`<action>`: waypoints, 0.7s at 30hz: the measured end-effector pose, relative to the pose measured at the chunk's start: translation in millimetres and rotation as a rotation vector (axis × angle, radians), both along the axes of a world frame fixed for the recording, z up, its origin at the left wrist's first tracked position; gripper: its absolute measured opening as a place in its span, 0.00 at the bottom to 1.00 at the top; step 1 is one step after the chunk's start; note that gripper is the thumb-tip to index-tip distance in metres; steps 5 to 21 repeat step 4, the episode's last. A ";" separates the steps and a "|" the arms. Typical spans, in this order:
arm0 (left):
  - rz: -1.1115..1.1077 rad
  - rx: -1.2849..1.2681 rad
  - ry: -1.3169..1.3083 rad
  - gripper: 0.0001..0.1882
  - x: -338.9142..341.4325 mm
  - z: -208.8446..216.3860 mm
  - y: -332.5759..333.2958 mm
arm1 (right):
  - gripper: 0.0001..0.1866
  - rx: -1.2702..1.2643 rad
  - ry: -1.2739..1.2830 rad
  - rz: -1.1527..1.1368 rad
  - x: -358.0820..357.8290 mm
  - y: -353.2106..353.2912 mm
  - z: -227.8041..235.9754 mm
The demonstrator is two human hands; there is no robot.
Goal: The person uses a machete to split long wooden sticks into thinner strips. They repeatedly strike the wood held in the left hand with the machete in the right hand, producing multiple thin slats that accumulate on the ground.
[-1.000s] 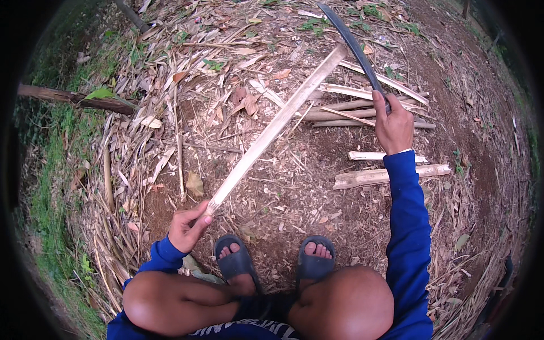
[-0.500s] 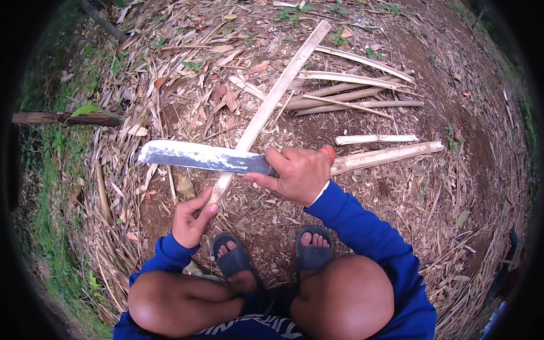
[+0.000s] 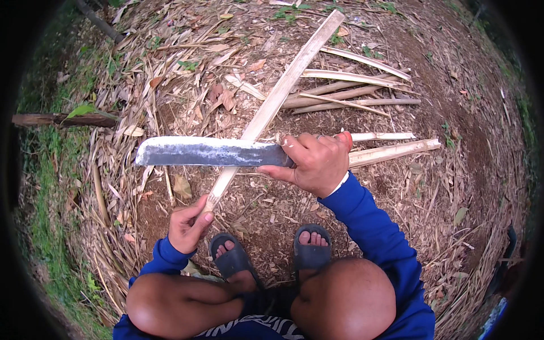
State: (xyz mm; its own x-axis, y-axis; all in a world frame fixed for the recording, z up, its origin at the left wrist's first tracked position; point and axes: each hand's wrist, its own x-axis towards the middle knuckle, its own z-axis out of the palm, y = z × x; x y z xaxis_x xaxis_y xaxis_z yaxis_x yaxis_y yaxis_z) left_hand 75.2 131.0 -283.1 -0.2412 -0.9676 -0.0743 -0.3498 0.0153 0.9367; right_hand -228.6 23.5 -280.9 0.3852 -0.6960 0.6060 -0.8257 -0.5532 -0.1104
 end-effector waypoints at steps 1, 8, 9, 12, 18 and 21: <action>0.003 0.023 0.007 0.20 -0.9 1.7 -0.7 | 0.30 -0.006 0.008 -0.002 -1.8 -0.8 0.9; 0.008 0.068 0.021 0.20 -2.9 9.7 -1.5 | 0.30 -0.010 0.043 -0.012 -6.3 -3.8 0.2; 0.008 0.068 0.021 0.20 -2.9 9.7 -1.5 | 0.30 -0.010 0.043 -0.012 -6.3 -3.8 0.2; 0.008 0.068 0.021 0.20 -2.9 9.7 -1.5 | 0.30 -0.010 0.043 -0.012 -6.3 -3.8 0.2; 0.008 0.068 0.021 0.20 -2.9 9.7 -1.5 | 0.30 -0.010 0.043 -0.012 -6.3 -3.8 0.2; 0.008 0.068 0.021 0.20 -2.9 9.7 -1.5 | 0.30 -0.010 0.043 -0.012 -6.3 -3.8 0.2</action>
